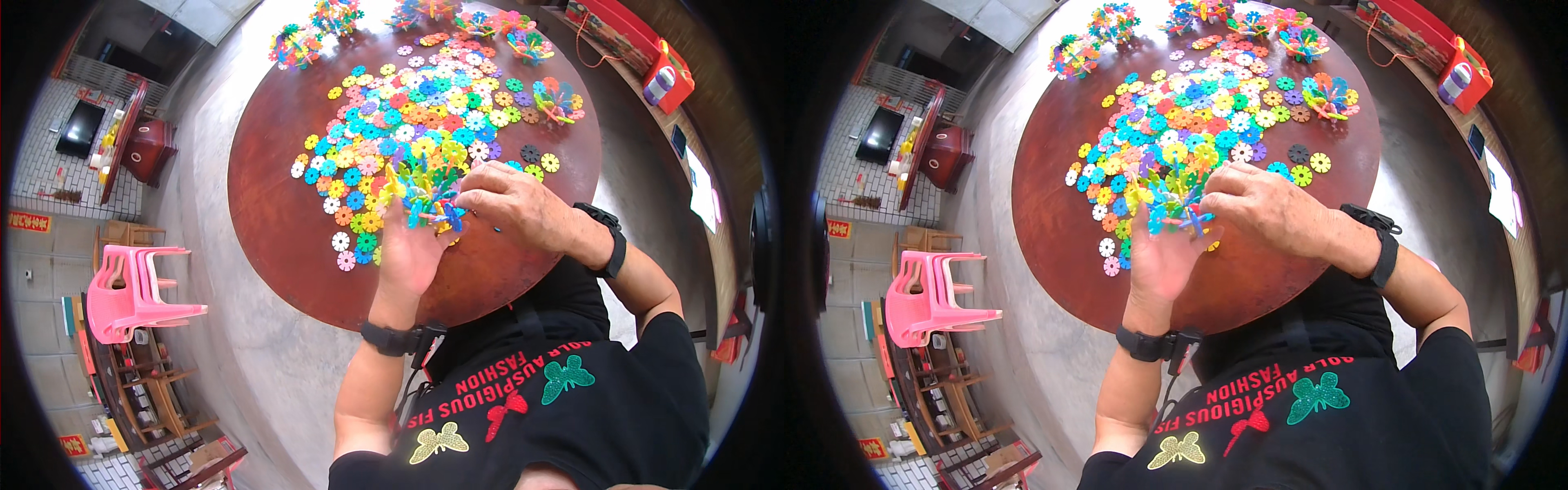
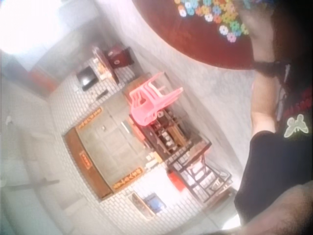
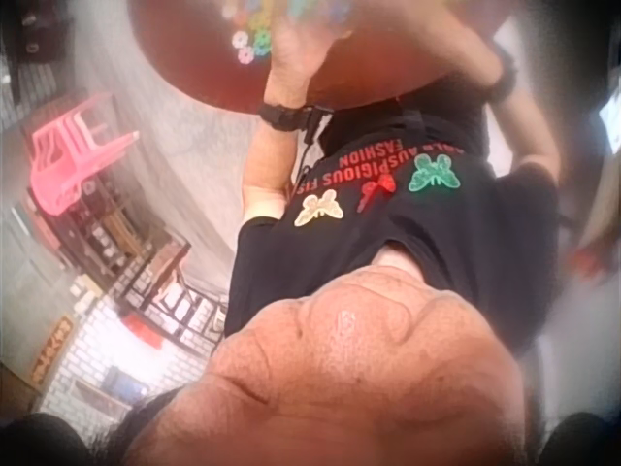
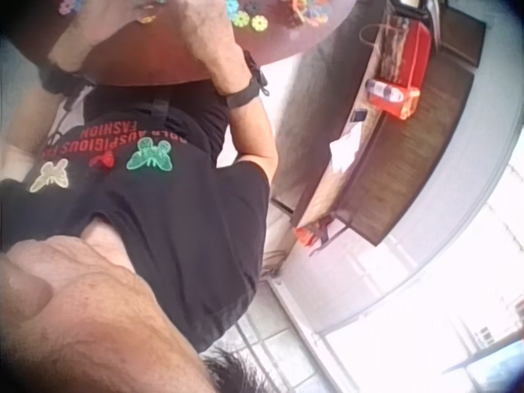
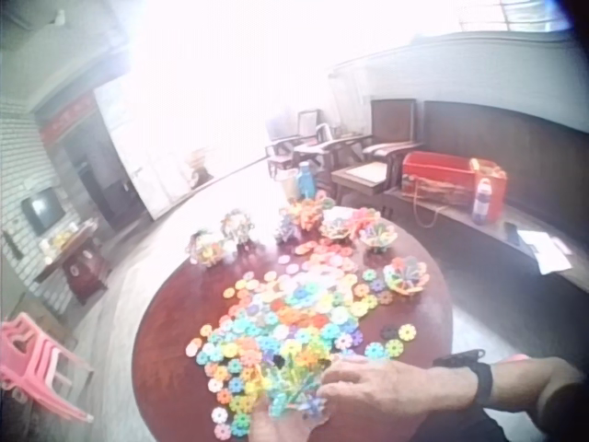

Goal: Assembling colorful flower-shaped plastic toy blocks into 3D structures at a round table.

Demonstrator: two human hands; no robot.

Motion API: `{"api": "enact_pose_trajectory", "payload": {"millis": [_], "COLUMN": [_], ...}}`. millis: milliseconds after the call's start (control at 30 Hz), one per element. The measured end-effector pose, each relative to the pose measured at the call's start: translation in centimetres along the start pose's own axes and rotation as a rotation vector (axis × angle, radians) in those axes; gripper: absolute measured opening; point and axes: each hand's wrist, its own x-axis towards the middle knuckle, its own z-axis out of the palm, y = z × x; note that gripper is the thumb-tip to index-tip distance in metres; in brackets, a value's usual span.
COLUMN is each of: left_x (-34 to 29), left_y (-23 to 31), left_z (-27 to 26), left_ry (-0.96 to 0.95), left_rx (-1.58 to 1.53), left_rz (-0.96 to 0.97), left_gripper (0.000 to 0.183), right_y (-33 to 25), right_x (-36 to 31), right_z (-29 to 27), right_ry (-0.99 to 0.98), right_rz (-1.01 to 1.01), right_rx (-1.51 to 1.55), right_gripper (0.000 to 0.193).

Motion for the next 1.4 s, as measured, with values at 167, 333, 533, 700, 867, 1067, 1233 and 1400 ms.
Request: {"api": "enact_pose_trajectory", "payload": {"millis": [167, 333, 533, 700, 867, 1067, 1233, 1400], "left_x": [0.2, 0.3, 0.8, 0.8, 0.5, 0.2, 0.2, 0.3], "left_y": [-0.6, -0.7, -0.5, -0.5, -0.3, 0.4, 0.4, 0.2], "left_z": [-1.2, -2.0, -2.5, -3.1, -2.0, -0.7, -0.6, -0.7], "left_ry": [0.037, 0.114, 0.122, 0.122, 0.122, 0.053, -0.011, 0.125], "left_rx": [0.154, 0.067, 0.042, 0.049, 0.022, -0.034, 0.064, 0.340], "left_rz": [0.120, 0.117, 0.141, 0.144, 0.058, -0.073, -0.006, 0.289], "left_gripper": [0.034, 0.022, 0.018, 0.020, 0.022, 0.032, 0.033, 0.035], "right_y": [0.9, 1.1, 4.4, 3.7, 3.2, 3.2, 3.7, 4.3], "right_x": [-0.6, 0.6, -0.9, -0.9, -0.9, -1.1, -1.3, -1.7], "right_z": [0.3, -1.2, -1.7, -0.5, -0.3, -0.6, -0.9, -0.2], "right_ry": [-0.048, 0.133, 0.135, 0.110, 0.065, 0.084, 0.067, 0.109], "right_rz": [-0.003, 0.082, 0.325, 0.265, 0.306, 0.354, 0.340, 0.400], "right_rx": [-0.094, 0.122, 0.131, 0.195, 0.290, 0.247, 0.146, 0.203], "right_gripper": [0.022, 0.027, 0.019, 0.025, 0.030, 0.021, 0.015, 0.014]}}
